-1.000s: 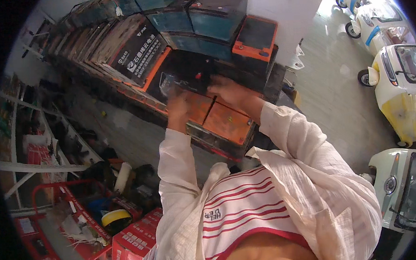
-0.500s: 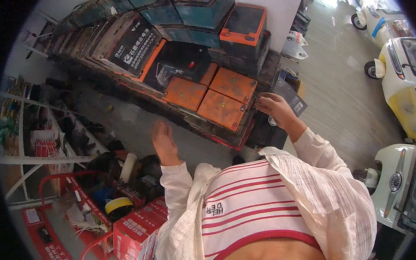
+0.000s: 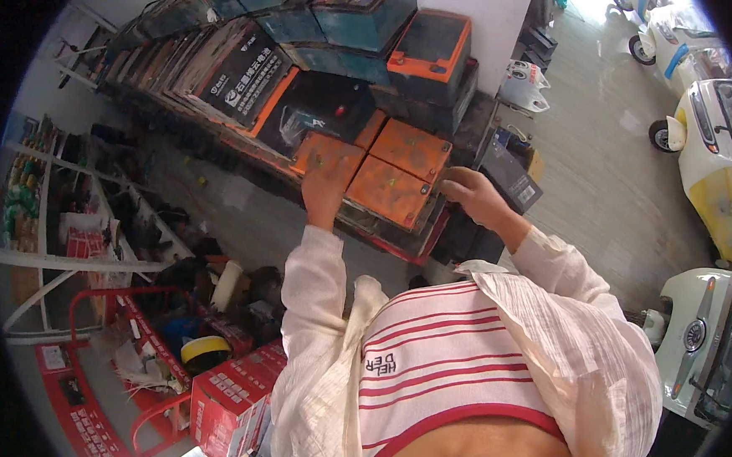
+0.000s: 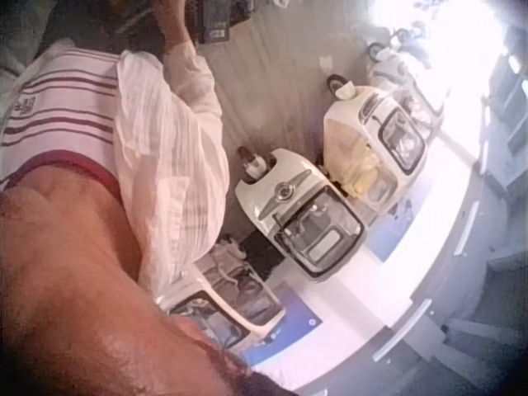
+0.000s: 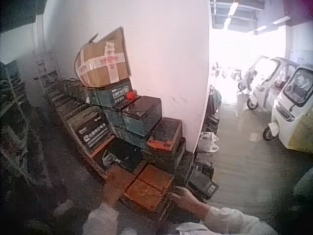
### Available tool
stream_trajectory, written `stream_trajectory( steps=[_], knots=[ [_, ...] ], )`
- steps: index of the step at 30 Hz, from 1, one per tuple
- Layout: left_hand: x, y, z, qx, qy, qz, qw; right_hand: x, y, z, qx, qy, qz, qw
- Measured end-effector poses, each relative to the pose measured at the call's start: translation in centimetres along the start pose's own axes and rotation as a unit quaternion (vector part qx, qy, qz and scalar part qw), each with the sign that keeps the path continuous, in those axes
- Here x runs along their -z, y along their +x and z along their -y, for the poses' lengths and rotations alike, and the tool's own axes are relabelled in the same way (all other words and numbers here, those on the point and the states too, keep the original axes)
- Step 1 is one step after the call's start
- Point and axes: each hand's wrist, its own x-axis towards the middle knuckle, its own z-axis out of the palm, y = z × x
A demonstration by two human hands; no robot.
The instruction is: The person repeatedly picks up batteries from a stacked rack, carries them to a white three-wheeled electric vehicle, and places them inside the vehicle's battery compartment. The person handles the batteries one at a time and returns to the rack after each placement.
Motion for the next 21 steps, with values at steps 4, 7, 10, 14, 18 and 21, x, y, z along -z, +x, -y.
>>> stream_trajectory(
  steps=[4, 7, 10, 14, 18, 21],
  knots=[
    [-2.6, 3.2, -2.4, -0.018, 0.144, -0.009, 0.989, -2.5, 5.3, 1.9, 0.335, -0.438, 0.017, 0.834],
    [-5.1, 4.4, -1.4, 0.001, 0.17, -0.082, 0.982, -5.7, 11.0, 1.3, 0.273, -0.532, 0.036, 0.801],
    [-6.9, 5.2, -1.2, 0.026, 0.167, -0.088, 0.982, -6.4, 13.2, 1.6, 0.382, -0.577, -0.006, 0.722],
    [-7.5, 5.7, -0.5, 0.035, 0.158, -0.084, 0.983, -7.6, 13.5, 1.8, 0.345, -0.587, -0.004, 0.732],
    [-9.0, 6.1, 0.1, 0.056, 0.157, -0.089, 0.982, -7.2, 14.0, 2.6, 0.332, -0.623, 0.003, 0.709],
    [-9.6, 6.1, 0.8, 0.012, 0.206, -0.154, 0.966, -6.7, 14.1, 3.5, 0.33, -0.624, 0.04, 0.707]
  ],
)
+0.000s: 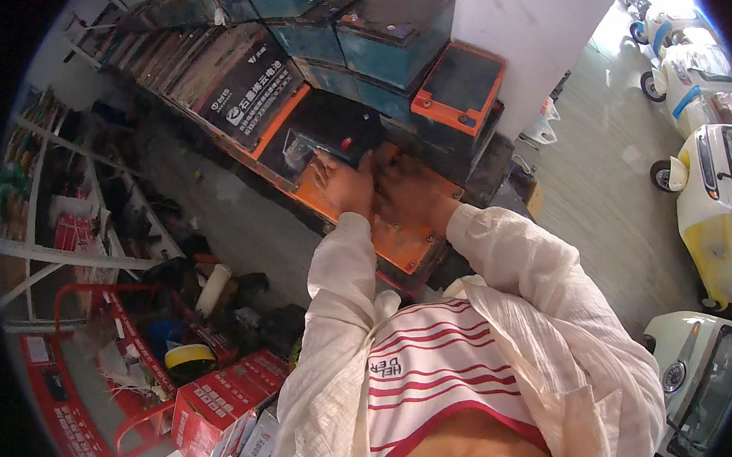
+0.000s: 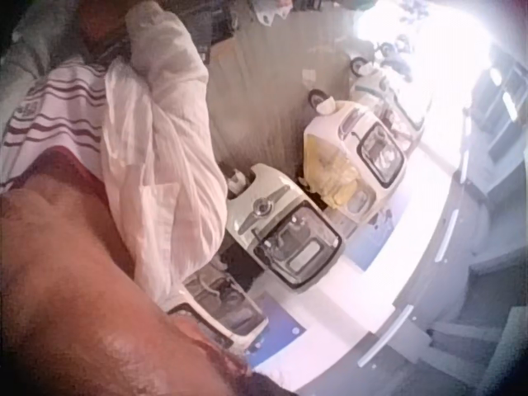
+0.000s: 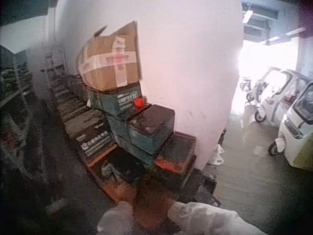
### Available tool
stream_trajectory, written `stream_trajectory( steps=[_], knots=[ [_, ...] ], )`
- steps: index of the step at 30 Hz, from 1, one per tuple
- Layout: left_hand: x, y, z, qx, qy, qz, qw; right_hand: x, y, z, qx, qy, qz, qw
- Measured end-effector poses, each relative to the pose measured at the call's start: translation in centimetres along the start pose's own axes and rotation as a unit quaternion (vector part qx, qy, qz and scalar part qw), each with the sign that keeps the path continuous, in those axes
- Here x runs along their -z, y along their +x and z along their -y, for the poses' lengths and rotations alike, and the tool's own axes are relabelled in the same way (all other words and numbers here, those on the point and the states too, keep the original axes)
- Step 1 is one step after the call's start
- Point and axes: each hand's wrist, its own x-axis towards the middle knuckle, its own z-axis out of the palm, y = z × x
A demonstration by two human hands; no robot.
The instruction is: The person repeatedly picks up batteries from a stacked rack, carries them to a white three-wheeled electric vehicle, and places them inside the vehicle's battery compartment. The person handles the batteries one at a time and returns to the rack after each placement.
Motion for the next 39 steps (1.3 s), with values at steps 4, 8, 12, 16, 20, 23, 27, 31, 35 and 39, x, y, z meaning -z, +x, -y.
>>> stream_trajectory(
  steps=[4, 8, 12, 16, 20, 23, 27, 31, 35, 39],
  knots=[
    [0.2, 0.1, -0.2, 0.034, -0.014, 0.04, 0.999, 3.2, 0.4, 0.7, -0.084, 0.086, 0.046, 0.992],
    [1.4, 1.2, 0.1, 0.015, 0.021, 0.069, 0.997, 2.7, 0.4, 0.7, -0.041, 0.074, 0.023, 0.996],
    [7.3, 3.5, -0.7, 0.011, 0.012, 0.257, 0.966, 2.0, 0.2, 0.5, -0.048, 0.067, 0.014, 0.997],
    [13.2, 0.8, 2.8, 0.094, -0.292, 0.186, 0.933, 2.3, -2.7, -0.6, 0.002, 0.17, -0.024, 0.985],
    [19.2, -3.7, 6.4, 0.175, -0.378, 0.056, 0.907, 8.8, -11.9, -0.5, -0.108, 0.348, -0.088, 0.927],
    [21.6, -5.9, 11.3, 0.158, -0.366, 0.004, 0.917, 8.7, -19.3, -0.9, -0.26, 0.364, -0.113, 0.887],
    [21.8, -7.5, 9.6, 0.129, -0.393, -0.012, 0.91, 9.8, -27.5, -0.4, -0.448, 0.431, -0.163, 0.766],
    [20.1, -9.3, 4.7, 0.011, -0.43, 0.007, 0.903, 11.8, -32.7, 0.3, -0.465, 0.397, -0.2, 0.765],
    [21.0, -13.4, -4.3, -0.004, -0.502, 0.061, 0.863, 14.4, -39.0, 1.3, -0.465, 0.359, -0.217, 0.78],
    [20.0, -21.0, -10.4, -0.061, -0.487, 0.138, 0.86, 15.2, -51.7, 1.8, -0.512, 0.337, -0.248, 0.751]
  ],
)
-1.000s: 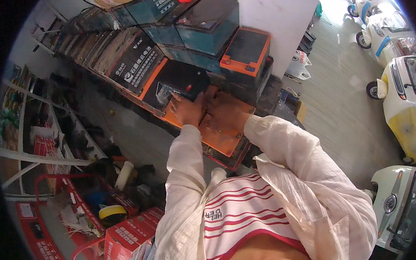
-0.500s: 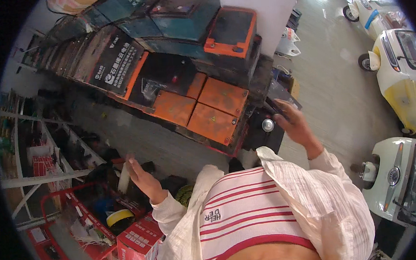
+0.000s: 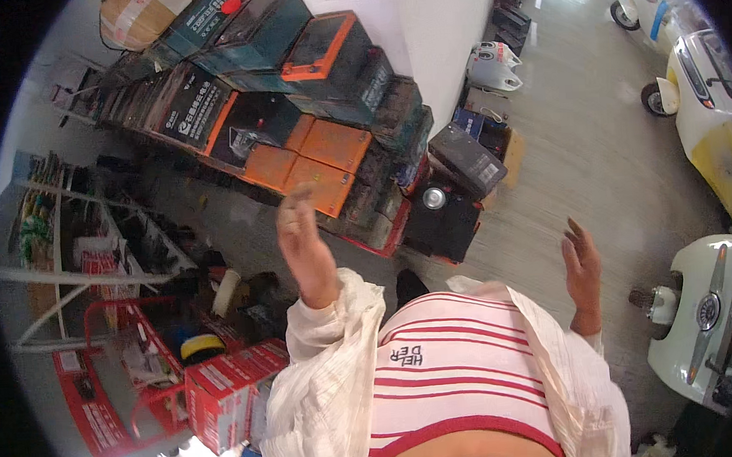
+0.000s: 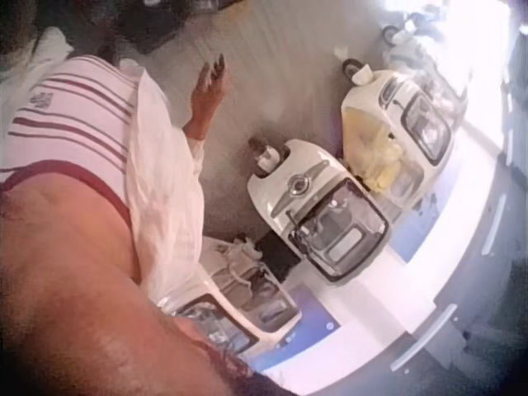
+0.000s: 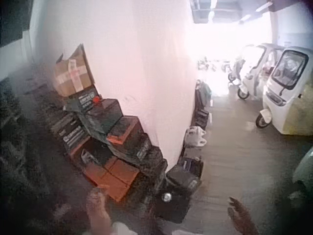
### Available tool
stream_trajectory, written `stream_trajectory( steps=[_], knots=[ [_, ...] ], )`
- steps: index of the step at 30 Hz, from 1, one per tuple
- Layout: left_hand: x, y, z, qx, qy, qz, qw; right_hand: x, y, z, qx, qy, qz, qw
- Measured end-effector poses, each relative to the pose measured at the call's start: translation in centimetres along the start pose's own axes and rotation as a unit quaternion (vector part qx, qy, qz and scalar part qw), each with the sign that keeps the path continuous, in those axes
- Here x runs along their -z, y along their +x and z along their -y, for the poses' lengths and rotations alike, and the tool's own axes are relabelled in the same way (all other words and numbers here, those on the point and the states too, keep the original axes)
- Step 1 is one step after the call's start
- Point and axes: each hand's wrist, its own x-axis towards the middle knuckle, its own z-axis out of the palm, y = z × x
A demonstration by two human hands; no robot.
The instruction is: The person repeatedly picks up batteries from a stacked rack, carries them to a white three-wheeled electric vehicle, and places them inside the vehicle's battery compartment. The person handles the batteries one at a time and returns to the rack after each placement.
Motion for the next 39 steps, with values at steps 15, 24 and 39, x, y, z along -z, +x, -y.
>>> stream_trajectory(
  steps=[15, 24, 39],
  knots=[
    [-28.0, -9.6, -6.4, 0.118, -0.176, 0.264, 0.941, 21.6, -4.9, -12.3, -0.149, 0.086, -0.157, 0.973],
    [-44.3, -5.4, 0.4, 0.155, -0.196, 0.254, 0.934, 30.2, 13.2, -18.3, -0.093, 0.058, -0.1, 0.989],
    [-81.7, 11.0, -0.3, 0.065, -0.197, 0.313, 0.927, 44.7, 44.1, -27.3, -0.253, 0.09, -0.04, 0.963]
  ],
)
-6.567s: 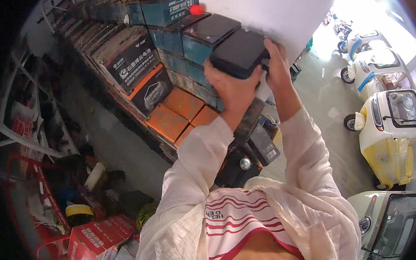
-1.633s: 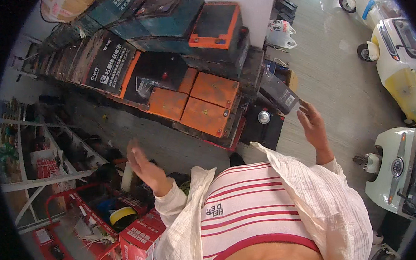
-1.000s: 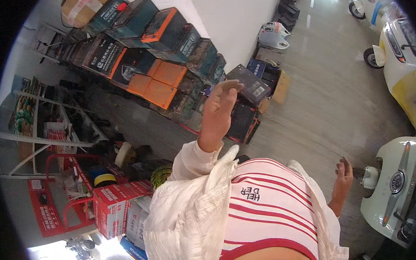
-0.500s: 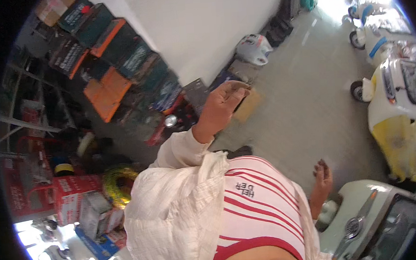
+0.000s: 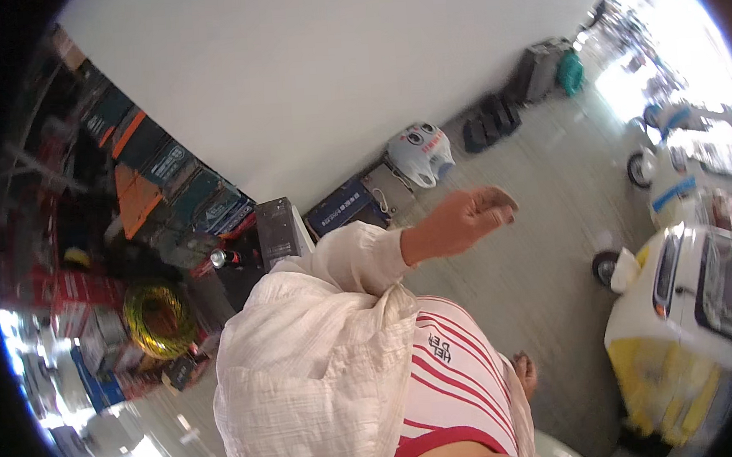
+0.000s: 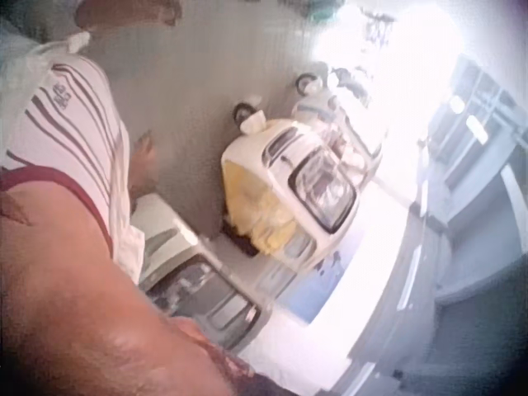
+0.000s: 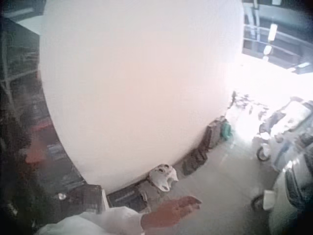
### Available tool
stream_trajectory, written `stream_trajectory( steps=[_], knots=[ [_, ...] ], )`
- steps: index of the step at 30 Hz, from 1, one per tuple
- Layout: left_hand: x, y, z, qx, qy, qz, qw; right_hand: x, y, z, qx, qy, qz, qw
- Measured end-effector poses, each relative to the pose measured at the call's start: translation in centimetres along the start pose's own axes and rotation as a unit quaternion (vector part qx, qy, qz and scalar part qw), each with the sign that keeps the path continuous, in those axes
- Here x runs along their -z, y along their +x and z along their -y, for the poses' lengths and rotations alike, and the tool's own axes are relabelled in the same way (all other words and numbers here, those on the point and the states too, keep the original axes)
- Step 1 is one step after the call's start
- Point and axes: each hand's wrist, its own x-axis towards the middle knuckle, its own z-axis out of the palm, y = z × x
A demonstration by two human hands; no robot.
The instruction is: The person repeatedly picks up batteries from a stacked rack, carries them to a white three-wheeled electric vehicle, and places them inside the vehicle's battery compartment. The person handles the batteries one at a time and returns to the rack after each placement.
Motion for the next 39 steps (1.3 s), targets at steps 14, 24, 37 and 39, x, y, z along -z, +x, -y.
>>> stream_trajectory(
  steps=[14, 24, 37, 39],
  knots=[
    [-1.8, -1.6, -0.6, 0.026, -0.007, -0.339, 0.941, -8.2, 30.9, 21.1, 0.232, -0.134, 0.284, 0.921],
    [-6.3, -24.4, -6.0, -0.034, 0.039, -0.557, 0.829, -20.6, 14.3, 13.7, 0.234, -0.143, 0.545, 0.792],
    [-16.3, -60.1, -8.9, -0.085, 0.086, -0.828, 0.547, -22.6, -11.3, 2.4, 0.326, -0.19, 0.64, 0.669],
    [-17.6, -62.7, -8.9, -0.112, 0.076, -0.829, 0.542, -22.9, -14.3, 1.8, 0.337, -0.175, 0.656, 0.653]
  ],
)
